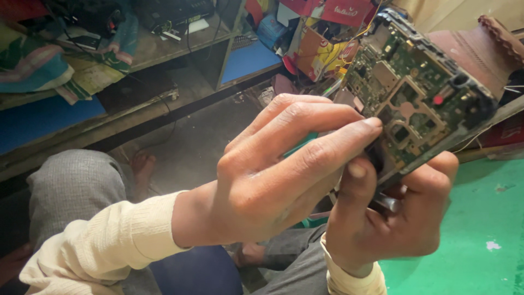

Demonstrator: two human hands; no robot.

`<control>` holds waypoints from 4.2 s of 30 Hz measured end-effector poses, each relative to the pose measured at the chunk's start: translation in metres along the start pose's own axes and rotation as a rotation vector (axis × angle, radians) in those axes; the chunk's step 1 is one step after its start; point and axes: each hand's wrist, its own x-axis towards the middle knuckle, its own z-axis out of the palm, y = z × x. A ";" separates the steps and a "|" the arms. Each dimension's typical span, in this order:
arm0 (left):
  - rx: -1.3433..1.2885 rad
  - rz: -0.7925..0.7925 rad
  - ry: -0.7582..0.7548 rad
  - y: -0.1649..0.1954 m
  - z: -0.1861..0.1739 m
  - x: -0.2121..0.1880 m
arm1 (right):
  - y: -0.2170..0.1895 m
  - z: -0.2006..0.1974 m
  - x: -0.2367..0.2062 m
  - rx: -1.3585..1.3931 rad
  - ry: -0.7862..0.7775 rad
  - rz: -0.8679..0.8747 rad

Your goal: The person sits on the floor holding a disassembled smartphone with its motherboard and battery exposed, prying and adjusting internal components by hand and with a small handheld tool, turning the phone over to work on different sides and reaching to a shelf to set down or retrieve parts.

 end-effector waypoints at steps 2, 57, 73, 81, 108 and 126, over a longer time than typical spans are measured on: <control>0.003 -0.021 0.020 0.000 0.002 0.000 | 0.000 0.000 -0.001 0.012 -0.015 -0.011; 0.175 0.127 -0.085 -0.007 -0.003 -0.011 | -0.013 0.002 0.004 0.092 -0.013 0.113; 0.113 0.055 -0.085 -0.009 0.013 -0.017 | 0.000 0.001 0.002 -0.016 -0.003 0.042; -0.046 0.015 -0.113 -0.018 0.015 -0.020 | 0.004 0.008 0.010 0.000 0.018 0.053; -0.108 -0.300 0.020 -0.011 -0.006 -0.001 | 0.005 0.010 0.023 0.616 -0.084 0.376; -0.813 -0.583 0.054 -0.015 -0.006 -0.005 | 0.002 0.011 0.004 0.354 -0.146 0.283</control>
